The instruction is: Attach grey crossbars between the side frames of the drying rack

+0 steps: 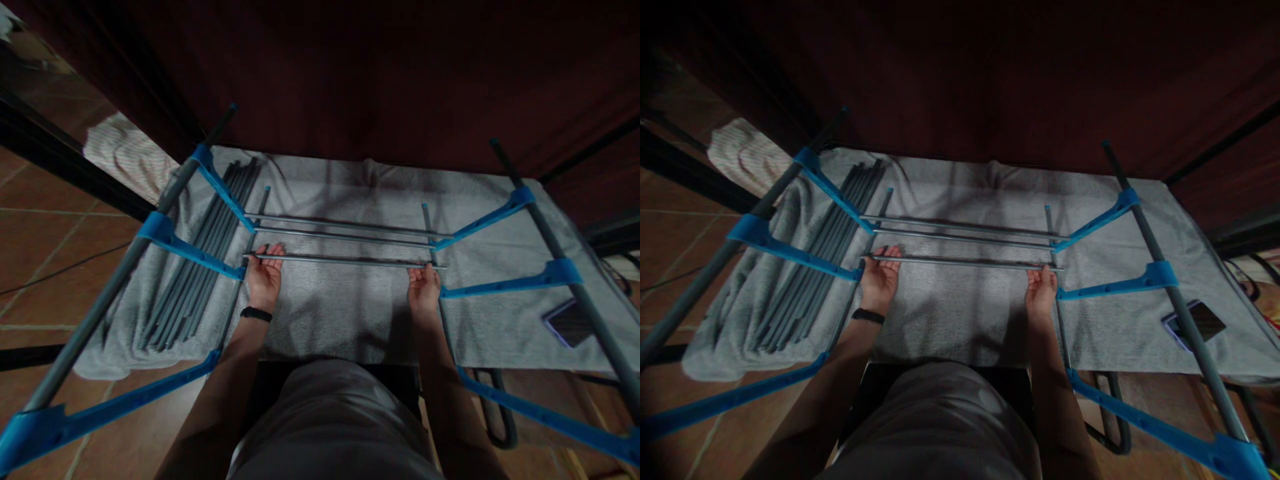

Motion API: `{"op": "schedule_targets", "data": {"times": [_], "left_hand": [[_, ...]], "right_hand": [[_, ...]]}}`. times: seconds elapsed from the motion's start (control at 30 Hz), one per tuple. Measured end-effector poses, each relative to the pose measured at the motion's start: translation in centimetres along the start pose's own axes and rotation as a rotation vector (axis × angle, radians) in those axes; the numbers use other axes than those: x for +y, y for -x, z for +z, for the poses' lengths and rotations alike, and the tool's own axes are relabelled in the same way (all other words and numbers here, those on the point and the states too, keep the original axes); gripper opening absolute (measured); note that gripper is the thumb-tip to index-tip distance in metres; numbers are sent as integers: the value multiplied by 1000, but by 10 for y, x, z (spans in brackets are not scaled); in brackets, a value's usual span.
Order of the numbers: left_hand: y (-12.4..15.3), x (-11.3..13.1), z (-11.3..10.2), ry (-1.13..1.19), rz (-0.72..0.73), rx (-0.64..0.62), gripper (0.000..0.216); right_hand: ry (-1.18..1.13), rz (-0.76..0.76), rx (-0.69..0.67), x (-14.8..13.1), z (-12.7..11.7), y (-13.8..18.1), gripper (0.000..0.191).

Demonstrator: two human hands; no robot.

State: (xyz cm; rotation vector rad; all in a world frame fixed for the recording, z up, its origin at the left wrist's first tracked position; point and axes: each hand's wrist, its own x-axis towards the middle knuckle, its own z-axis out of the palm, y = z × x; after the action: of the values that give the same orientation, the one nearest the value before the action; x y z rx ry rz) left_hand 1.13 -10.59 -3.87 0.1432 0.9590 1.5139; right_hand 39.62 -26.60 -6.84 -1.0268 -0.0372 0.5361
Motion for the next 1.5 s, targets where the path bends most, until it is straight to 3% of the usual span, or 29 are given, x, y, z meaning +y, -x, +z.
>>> {"op": "schedule_targets", "data": {"times": [0.27, 0.47, 0.7, 0.97, 1.27, 1.5], "left_hand": [[2, -1, 5, -66, -17, 13, 43], [-1, -4, 0, -99, -3, -20, 33], [0, 0, 0, -11, 15, -26, 54], [-1, -1, 1, -38, -14, 11, 43], [0, -4, -9, -149, 27, -144, 20], [2, -4, -12, -225, -34, -253, 24]], "right_hand": [[50, -33, -101, 3, -4, -3, 19], [62, 34, -60, -1, -1, 3, 16], [8, 22, -7, -1, 4, 4, 22], [56, 14, -43, -1, 4, 6, 19], [152, 1, -109, 3, -2, 5, 21], [157, 6, -118, 4, -3, 4, 29]]}}
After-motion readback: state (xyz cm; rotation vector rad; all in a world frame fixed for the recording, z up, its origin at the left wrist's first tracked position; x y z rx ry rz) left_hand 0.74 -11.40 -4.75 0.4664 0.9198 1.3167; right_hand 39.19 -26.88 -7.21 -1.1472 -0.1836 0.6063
